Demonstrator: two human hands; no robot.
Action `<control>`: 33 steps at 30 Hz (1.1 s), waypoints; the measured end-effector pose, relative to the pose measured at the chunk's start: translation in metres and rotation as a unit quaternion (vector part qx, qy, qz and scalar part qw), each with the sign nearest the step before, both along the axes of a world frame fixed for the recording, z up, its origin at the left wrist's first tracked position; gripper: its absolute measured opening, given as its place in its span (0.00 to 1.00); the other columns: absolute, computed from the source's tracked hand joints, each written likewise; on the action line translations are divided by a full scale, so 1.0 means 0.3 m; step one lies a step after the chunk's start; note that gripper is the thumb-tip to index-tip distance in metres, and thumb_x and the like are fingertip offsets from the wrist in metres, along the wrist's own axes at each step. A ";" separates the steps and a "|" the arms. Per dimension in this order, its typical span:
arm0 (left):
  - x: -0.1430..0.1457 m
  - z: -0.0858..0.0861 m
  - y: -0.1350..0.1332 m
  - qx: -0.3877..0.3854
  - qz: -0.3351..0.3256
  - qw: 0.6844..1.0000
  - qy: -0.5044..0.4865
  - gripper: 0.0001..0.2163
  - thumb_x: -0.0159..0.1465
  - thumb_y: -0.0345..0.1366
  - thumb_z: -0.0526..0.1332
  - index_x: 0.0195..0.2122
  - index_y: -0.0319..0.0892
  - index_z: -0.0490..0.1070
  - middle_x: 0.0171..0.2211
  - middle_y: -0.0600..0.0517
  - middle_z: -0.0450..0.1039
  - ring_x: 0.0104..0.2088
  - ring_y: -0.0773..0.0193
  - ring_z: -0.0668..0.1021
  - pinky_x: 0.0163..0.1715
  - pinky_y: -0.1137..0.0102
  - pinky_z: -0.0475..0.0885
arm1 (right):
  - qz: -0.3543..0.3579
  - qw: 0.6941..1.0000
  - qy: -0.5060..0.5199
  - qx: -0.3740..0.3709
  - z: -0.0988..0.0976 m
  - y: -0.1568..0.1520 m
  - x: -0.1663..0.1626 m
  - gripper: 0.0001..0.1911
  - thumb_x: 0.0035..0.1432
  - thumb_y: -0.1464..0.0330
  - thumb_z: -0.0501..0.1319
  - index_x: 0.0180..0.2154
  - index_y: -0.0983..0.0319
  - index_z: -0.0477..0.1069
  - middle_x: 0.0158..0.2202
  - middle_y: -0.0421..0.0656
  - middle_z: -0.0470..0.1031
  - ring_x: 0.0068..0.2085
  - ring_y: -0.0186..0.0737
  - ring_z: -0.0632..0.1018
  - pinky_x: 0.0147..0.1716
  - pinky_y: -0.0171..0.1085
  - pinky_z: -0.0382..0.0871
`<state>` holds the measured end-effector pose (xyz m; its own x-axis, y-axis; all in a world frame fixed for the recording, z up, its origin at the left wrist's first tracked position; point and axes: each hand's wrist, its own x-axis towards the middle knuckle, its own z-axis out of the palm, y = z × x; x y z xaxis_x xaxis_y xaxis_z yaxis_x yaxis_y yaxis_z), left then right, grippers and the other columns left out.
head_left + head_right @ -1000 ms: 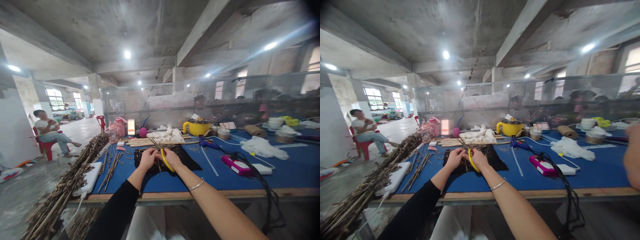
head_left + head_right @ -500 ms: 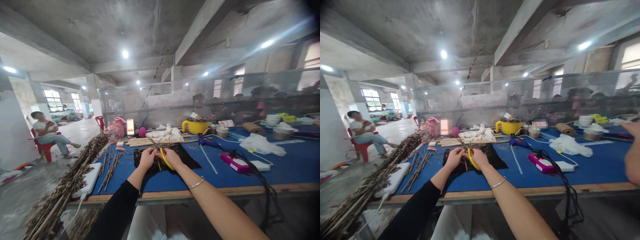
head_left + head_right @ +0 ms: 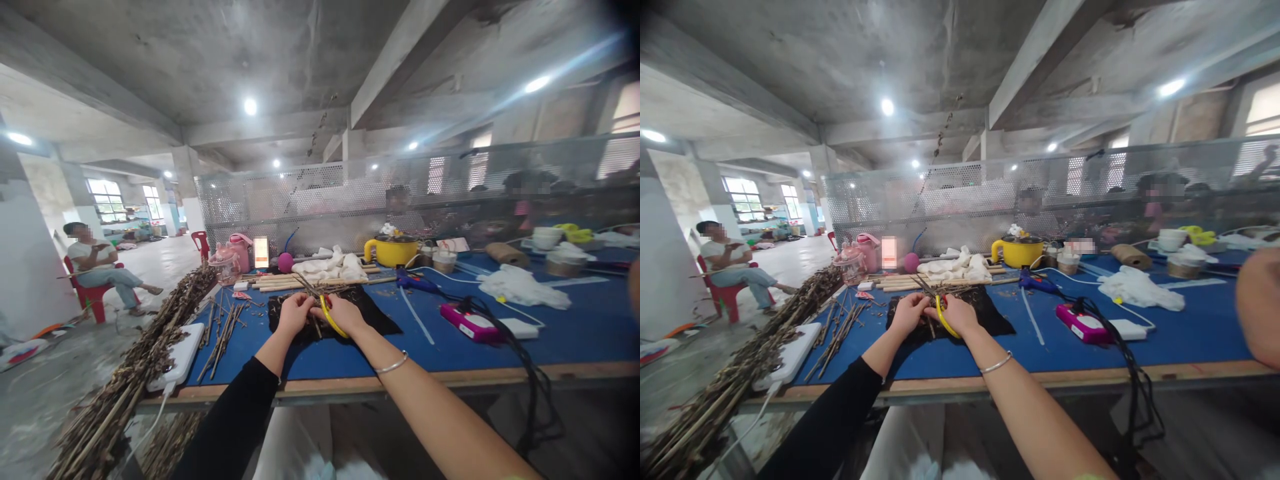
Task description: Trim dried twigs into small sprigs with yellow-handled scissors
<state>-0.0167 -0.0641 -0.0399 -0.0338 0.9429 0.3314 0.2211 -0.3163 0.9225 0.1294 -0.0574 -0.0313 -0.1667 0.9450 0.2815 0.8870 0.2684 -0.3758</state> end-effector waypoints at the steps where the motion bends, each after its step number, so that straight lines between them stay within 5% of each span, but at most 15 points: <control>1: -0.001 -0.004 0.002 0.002 -0.002 1.000 0.004 0.10 0.54 0.41 0.57 0.26 0.38 0.67 0.17 0.56 0.64 0.16 0.74 0.65 0.13 0.79 0.60 | 0.002 1.000 -0.002 0.002 -0.006 0.004 0.000 0.33 0.45 0.43 0.53 0.43 0.62 0.66 0.39 0.50 0.73 0.41 0.48 0.74 0.37 0.38 0.61; 9: -0.012 -0.022 0.019 0.052 0.018 0.997 0.045 0.12 0.53 0.42 0.58 0.25 0.36 0.69 0.19 0.53 0.67 0.20 0.71 0.67 0.18 0.77 0.61 | 0.034 0.999 0.014 0.029 -0.030 0.020 0.004 0.35 0.43 0.45 0.56 0.45 0.64 0.62 0.41 0.51 0.71 0.43 0.49 0.73 0.37 0.38 0.61; 33: 0.004 0.004 -0.005 0.012 0.001 1.000 -0.021 0.12 0.52 0.44 0.59 0.24 0.38 0.66 0.15 0.57 0.63 0.14 0.75 0.63 0.11 0.79 0.59 | 0.025 0.999 0.037 -0.001 -0.007 -0.002 -0.005 0.28 0.46 0.44 0.53 0.36 0.61 0.68 0.35 0.47 0.74 0.37 0.45 0.75 0.31 0.34 0.61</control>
<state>-0.0155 -0.0655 -0.0388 -0.0503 0.9343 0.3529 0.1824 -0.3388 0.9230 0.1277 -0.0581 -0.0335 -0.1936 0.9362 0.2934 0.8422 0.3120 -0.4397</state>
